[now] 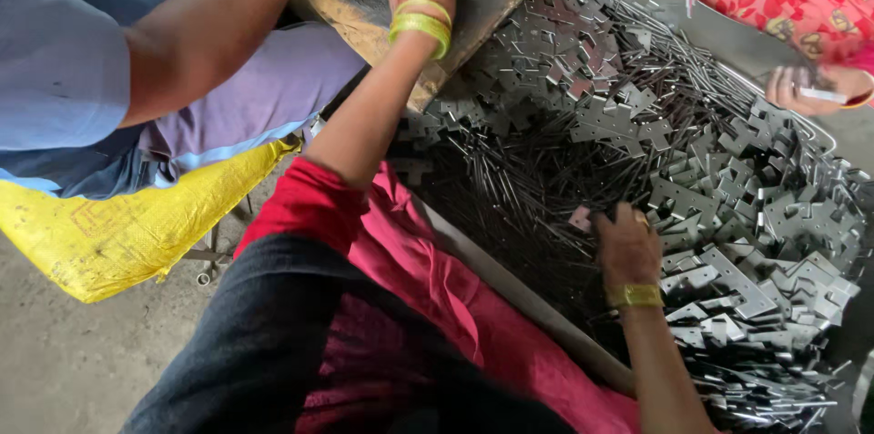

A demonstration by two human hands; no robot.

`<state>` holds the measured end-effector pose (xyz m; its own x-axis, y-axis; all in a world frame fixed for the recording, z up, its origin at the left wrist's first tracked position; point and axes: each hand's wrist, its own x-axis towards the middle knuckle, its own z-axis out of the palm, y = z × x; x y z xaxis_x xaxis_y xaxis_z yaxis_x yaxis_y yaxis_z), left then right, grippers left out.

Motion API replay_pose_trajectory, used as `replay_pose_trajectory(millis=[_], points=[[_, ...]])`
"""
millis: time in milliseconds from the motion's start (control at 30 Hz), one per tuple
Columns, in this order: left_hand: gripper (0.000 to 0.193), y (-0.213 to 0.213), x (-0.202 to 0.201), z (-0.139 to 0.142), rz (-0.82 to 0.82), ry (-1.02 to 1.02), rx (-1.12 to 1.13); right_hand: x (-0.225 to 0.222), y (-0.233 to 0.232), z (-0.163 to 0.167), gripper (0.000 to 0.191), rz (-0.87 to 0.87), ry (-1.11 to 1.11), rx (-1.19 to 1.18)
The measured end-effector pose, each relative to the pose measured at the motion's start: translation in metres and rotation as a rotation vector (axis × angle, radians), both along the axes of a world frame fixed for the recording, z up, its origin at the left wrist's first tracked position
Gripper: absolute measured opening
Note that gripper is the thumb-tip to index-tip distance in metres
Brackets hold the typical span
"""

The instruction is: The person inserts metal rods into rectangular metal plates and places the assembled units into a bin. The person handles the parts by hand, repeatedly picking up plates and rods, inserting them, and depositing the finished assemblies.

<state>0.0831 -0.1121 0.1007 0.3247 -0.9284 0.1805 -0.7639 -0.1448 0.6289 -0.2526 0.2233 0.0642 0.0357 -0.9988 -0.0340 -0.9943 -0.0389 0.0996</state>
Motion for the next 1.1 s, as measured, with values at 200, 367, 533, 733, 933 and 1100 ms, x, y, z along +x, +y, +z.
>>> replay_pose_trajectory(millis=[200,367,533,733,933,1100], points=[[0.045,0.099,-0.022,-0.026,-0.501,-0.557,0.070,-0.007,0.046,-0.057,0.028,-0.542,-1.129,-0.125],[0.050,0.189,-0.046,-0.116,-0.227,-0.641,0.194,-0.009,0.052,-0.117,0.034,-0.520,-1.652,-0.280],[0.058,0.151,-0.024,-0.119,-0.152,-0.625,0.325,-0.014,0.049,-0.132,0.024,-0.486,-1.688,-0.361],[0.057,0.148,-0.017,-0.084,-0.123,-0.087,0.329,-0.013,0.037,-0.128,0.028,-0.713,-2.014,-0.234],[0.034,0.212,-0.102,-0.105,-0.283,-0.056,0.241,-0.018,0.025,-0.150,0.033,-0.805,-1.979,-0.338],[0.028,0.202,-0.142,-0.100,-0.706,-0.208,0.201,-0.033,0.028,-0.163,0.037,-0.809,-1.936,-0.352]])
